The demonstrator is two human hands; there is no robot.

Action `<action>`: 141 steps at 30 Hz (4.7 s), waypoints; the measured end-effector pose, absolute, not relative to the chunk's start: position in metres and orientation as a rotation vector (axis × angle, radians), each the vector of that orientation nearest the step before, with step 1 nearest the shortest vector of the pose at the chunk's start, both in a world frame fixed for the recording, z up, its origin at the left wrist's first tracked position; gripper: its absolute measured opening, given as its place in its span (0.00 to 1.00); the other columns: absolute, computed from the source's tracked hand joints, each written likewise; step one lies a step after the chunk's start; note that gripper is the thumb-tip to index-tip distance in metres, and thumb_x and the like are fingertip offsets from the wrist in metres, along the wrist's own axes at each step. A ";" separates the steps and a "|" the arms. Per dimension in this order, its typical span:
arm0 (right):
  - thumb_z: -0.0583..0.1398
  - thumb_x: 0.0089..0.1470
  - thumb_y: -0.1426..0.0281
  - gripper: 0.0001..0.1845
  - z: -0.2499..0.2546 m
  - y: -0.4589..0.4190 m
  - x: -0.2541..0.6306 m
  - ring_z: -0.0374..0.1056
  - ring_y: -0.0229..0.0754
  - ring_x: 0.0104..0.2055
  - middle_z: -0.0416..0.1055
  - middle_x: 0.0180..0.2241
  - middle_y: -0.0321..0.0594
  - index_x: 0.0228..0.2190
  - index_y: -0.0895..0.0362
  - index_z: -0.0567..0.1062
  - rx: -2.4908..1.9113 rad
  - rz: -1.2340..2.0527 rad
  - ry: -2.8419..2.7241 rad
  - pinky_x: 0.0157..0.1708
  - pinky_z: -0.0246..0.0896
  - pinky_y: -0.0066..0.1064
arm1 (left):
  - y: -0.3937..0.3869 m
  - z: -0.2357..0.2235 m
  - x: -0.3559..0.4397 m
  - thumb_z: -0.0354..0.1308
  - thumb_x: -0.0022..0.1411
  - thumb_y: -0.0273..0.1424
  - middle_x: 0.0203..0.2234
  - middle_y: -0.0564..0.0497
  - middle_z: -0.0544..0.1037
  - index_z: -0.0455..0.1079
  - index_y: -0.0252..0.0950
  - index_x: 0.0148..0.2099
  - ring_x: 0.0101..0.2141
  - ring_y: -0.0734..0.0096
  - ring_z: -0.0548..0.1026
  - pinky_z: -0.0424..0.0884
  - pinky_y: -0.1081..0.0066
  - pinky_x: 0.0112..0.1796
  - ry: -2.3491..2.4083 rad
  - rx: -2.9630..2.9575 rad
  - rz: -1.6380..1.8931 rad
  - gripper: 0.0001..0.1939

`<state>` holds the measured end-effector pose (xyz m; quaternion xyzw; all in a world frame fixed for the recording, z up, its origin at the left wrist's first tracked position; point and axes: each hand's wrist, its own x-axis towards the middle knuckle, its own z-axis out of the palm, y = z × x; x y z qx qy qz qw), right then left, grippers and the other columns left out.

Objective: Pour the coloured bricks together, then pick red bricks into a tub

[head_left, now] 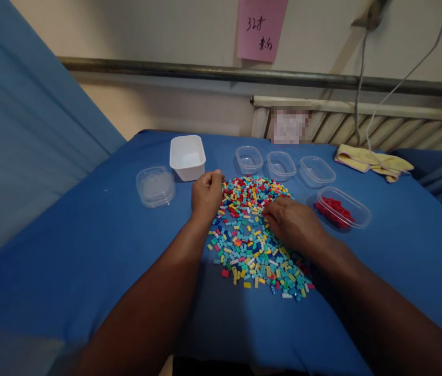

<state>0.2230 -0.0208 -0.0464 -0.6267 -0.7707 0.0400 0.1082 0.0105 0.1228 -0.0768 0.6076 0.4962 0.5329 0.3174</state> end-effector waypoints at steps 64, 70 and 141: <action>0.56 0.71 0.74 0.15 -0.042 -0.047 0.192 0.73 0.49 0.43 0.78 0.38 0.46 0.41 0.56 0.83 -1.302 0.342 -2.422 0.50 0.68 0.44 | 0.124 -0.081 0.014 0.56 0.73 0.45 0.26 0.52 0.81 0.79 0.38 0.33 0.31 0.64 0.78 0.71 0.67 0.38 1.299 1.614 1.419 0.21; 0.58 0.72 0.66 0.13 -0.039 -0.049 0.186 0.73 0.51 0.43 0.77 0.38 0.46 0.42 0.56 0.83 -1.409 0.320 -2.442 0.48 0.67 0.43 | 0.122 -0.081 0.014 0.56 0.74 0.44 0.25 0.52 0.79 0.78 0.38 0.32 0.31 0.65 0.77 0.70 0.67 0.37 1.281 1.648 1.430 0.21; 0.59 0.69 0.63 0.16 -0.037 -0.045 0.291 0.78 0.52 0.48 0.84 0.48 0.47 0.49 0.54 0.84 -2.001 -0.100 -1.912 0.49 0.69 0.40 | 0.122 -0.074 0.011 0.56 0.72 0.45 0.25 0.52 0.79 0.79 0.37 0.33 0.30 0.65 0.76 0.68 0.69 0.35 1.286 1.634 1.394 0.21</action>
